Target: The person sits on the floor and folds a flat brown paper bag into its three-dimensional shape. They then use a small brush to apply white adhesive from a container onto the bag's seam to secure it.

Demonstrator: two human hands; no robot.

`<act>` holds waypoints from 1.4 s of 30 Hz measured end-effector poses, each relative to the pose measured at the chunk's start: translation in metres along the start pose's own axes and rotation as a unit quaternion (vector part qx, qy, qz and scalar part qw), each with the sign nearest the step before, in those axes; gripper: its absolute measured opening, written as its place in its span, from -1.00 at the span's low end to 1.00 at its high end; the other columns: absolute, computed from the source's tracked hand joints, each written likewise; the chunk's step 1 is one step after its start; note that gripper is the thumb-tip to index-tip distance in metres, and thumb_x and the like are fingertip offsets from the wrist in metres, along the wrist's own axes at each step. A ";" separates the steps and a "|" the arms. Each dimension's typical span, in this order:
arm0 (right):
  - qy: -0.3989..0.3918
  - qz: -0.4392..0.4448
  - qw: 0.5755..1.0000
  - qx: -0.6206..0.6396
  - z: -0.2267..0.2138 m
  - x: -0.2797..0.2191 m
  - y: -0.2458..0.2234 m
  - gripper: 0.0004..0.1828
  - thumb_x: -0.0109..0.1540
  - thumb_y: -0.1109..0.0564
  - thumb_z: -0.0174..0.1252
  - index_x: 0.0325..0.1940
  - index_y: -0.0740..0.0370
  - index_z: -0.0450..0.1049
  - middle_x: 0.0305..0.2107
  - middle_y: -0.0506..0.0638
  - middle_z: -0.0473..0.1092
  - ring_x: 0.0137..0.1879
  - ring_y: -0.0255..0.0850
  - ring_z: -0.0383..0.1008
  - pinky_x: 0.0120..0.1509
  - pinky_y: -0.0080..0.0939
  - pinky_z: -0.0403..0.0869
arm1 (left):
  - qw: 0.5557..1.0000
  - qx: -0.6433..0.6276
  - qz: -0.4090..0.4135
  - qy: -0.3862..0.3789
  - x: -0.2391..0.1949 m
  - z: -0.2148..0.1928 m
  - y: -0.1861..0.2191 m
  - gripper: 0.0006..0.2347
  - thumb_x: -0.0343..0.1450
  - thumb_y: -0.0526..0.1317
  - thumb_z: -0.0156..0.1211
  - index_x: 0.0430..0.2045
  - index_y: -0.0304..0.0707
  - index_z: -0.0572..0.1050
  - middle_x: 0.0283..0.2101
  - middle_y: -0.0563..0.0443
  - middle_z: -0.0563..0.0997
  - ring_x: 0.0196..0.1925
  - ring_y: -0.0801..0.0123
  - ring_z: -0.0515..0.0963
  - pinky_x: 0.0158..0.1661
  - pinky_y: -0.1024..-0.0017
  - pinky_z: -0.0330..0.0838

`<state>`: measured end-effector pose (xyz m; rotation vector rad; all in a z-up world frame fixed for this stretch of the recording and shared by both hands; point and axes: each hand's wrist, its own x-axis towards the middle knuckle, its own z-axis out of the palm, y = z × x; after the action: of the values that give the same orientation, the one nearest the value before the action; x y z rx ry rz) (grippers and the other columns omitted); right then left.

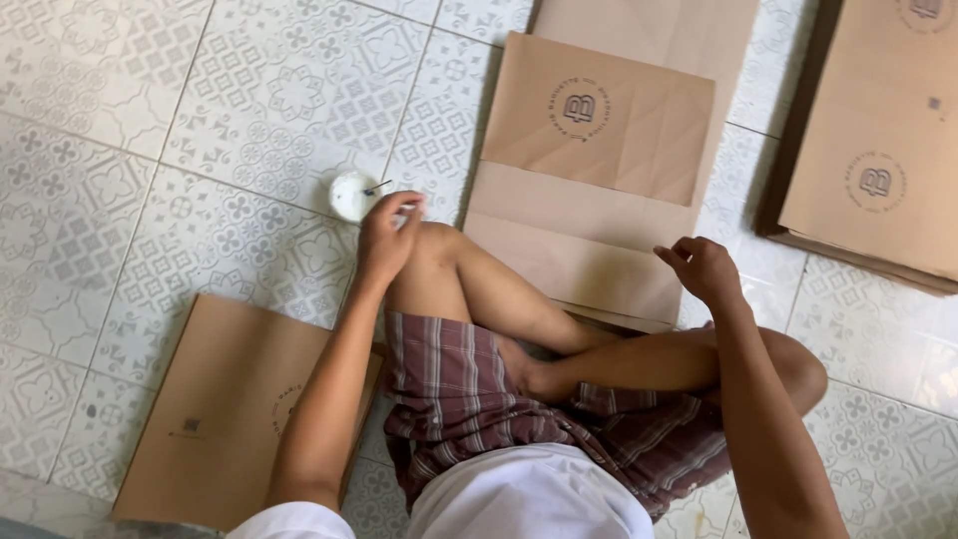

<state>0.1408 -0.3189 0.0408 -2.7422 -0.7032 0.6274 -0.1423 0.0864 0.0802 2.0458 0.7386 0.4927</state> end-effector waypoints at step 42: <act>0.170 -0.229 0.866 0.412 0.001 -0.037 -0.302 -0.90 0.37 0.27 0.25 -0.06 0.34 0.61 -0.16 0.16 0.54 -0.13 -0.08 0.57 -0.12 -0.16 0.55 | 0.891 -0.446 -0.077 -0.020 -0.039 -0.007 0.020 -0.38 0.44 -0.23 0.33 0.41 -0.08 0.15 0.34 -0.22 0.34 0.27 0.22 0.46 0.16 0.30 0.42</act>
<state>-0.0097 -0.0791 0.1519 -1.7396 -0.7341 0.2284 -0.1690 0.0563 0.0981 1.1208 0.4995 0.5598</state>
